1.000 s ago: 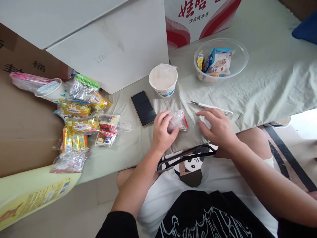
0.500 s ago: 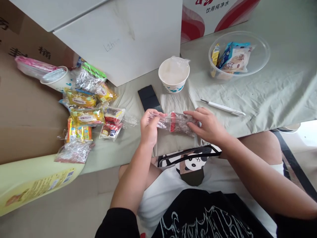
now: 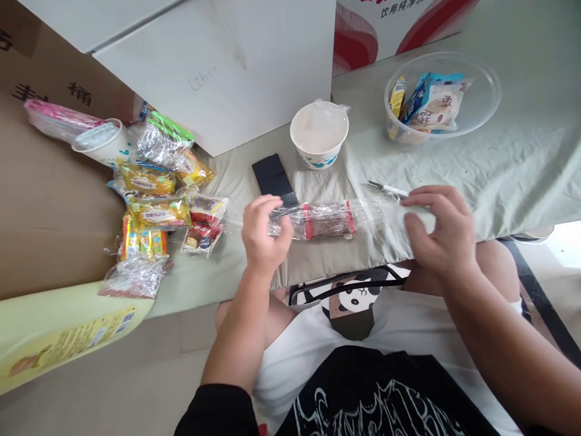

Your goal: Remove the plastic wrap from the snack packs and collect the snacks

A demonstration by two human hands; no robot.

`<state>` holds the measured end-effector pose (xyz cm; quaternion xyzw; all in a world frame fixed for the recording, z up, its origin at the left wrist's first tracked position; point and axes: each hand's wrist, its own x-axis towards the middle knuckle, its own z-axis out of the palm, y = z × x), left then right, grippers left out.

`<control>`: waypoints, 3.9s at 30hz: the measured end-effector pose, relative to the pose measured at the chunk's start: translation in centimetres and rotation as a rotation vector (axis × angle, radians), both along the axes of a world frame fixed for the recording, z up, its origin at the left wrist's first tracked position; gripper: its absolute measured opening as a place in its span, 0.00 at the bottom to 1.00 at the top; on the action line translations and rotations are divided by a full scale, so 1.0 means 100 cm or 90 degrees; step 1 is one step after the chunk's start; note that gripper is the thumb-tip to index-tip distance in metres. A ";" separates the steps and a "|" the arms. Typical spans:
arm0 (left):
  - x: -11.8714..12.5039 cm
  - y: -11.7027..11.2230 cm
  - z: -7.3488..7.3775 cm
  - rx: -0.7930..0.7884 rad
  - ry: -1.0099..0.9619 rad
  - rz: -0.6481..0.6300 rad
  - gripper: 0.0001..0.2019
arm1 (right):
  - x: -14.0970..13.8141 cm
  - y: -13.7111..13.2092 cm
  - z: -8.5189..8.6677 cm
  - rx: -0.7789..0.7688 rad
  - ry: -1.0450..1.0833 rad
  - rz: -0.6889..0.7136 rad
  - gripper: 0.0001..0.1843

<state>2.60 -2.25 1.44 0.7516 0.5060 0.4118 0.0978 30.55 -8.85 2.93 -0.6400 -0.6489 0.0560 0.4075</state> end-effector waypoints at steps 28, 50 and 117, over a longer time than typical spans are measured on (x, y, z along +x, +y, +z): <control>0.027 -0.017 0.010 -0.211 0.095 -0.193 0.16 | -0.048 -0.009 0.001 -0.408 -0.178 0.099 0.12; 0.026 -0.014 0.020 -0.663 -0.640 -0.181 0.24 | -0.077 0.002 -0.006 -0.562 0.825 0.321 0.33; 0.019 0.008 0.030 -0.763 -0.994 -0.237 0.21 | -0.011 0.058 0.042 -0.220 0.126 0.162 0.20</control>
